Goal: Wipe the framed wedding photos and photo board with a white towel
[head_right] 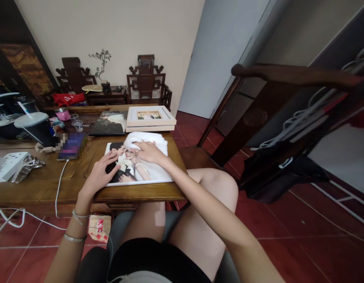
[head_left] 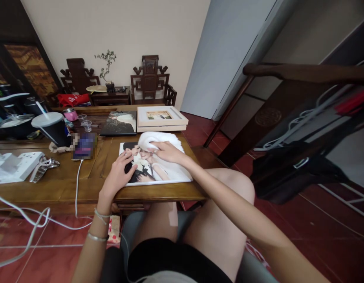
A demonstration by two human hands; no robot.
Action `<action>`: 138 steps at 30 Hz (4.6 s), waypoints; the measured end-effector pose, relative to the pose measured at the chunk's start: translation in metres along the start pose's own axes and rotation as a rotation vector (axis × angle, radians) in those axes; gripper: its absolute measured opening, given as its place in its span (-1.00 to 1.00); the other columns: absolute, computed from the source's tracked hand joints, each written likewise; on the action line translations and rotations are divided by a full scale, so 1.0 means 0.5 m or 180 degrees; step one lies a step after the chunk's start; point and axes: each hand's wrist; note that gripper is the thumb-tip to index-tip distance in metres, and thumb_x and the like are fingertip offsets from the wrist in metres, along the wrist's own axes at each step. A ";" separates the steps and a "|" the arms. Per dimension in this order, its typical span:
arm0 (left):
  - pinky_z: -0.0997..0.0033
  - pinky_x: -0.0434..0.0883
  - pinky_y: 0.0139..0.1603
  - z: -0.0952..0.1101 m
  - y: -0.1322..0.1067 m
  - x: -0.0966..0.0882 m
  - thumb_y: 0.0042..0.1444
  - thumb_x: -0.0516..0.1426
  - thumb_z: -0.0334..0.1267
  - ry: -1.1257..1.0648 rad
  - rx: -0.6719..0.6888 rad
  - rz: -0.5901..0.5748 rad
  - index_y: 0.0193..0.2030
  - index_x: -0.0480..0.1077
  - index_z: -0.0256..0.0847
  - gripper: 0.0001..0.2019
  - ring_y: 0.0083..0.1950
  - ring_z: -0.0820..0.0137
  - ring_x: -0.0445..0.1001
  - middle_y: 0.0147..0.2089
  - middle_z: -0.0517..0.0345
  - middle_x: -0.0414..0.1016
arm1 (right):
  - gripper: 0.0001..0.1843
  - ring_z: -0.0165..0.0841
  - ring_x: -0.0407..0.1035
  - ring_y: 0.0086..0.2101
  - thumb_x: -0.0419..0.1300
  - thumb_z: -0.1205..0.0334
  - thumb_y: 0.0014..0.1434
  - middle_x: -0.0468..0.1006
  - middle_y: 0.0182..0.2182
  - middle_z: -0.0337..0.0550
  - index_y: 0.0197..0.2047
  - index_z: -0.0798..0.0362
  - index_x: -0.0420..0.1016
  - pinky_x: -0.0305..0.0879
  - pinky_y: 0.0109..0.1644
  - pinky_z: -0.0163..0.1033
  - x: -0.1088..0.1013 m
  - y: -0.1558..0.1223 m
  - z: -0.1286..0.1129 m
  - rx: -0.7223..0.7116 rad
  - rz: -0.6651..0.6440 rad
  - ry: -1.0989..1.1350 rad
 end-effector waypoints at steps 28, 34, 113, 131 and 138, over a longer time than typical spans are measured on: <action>0.05 0.25 0.42 -0.003 -0.002 -0.019 0.25 0.13 -0.03 -0.0260 -0.0356 0.0090 0.05 0.55 -0.32 -0.57 0.36 0.09 0.36 0.27 -0.18 0.46 | -0.63 0.07 -0.21 0.43 0.01 0.34 0.31 0.27 0.36 0.06 0.06 0.08 0.56 -0.27 0.34 0.55 0.050 -0.136 0.019 -0.0761 0.0037 -0.0611; 0.03 0.20 0.43 -0.005 -0.002 -0.007 0.29 0.07 -0.08 -0.0099 0.0001 0.0169 0.22 0.38 -0.31 -0.54 0.41 0.13 0.28 0.33 -0.18 0.38 | -0.61 0.02 -0.20 0.43 0.04 0.44 0.24 0.21 0.39 0.00 0.04 0.04 0.56 -0.29 0.36 0.51 0.054 -0.213 -0.029 -0.1100 -0.0255 -0.0509; -0.08 -0.01 0.49 -0.007 -0.005 -0.007 0.40 -0.13 -0.11 -0.0118 -0.0444 -0.0310 0.43 0.17 -0.20 -0.48 0.52 0.19 0.03 0.51 -0.06 0.09 | -0.64 0.06 -0.12 0.41 0.01 0.36 0.32 0.36 0.30 0.14 0.08 0.06 0.54 -0.06 0.35 0.46 0.034 -0.220 -0.045 -0.0846 -0.0342 -0.0550; -0.03 0.07 0.48 -0.029 -0.005 -0.006 0.37 -0.13 -0.15 -0.0229 -0.0216 -0.0277 0.37 0.25 -0.29 -0.48 0.50 0.20 0.11 0.48 -0.10 0.15 | -0.51 0.05 0.05 0.34 -0.02 0.38 0.30 0.43 0.22 0.18 0.26 0.10 0.39 -0.10 0.29 0.48 0.046 0.024 0.017 -0.0280 0.0107 -0.0757; -0.03 0.01 0.50 -0.023 -0.003 -0.004 0.38 -0.16 -0.18 -0.0195 -0.0276 -0.0363 0.39 0.20 -0.33 -0.47 0.51 0.20 0.07 0.49 -0.14 0.12 | -0.59 0.14 -0.16 0.41 -0.03 0.32 0.37 0.18 0.41 -0.01 0.18 0.04 0.48 -0.17 0.30 0.56 0.077 -0.117 -0.060 -0.0679 -0.0053 -0.0772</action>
Point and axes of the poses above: each hand's wrist, its own y-axis towards the middle knuckle, its own x-axis out of the palm, z = x × y
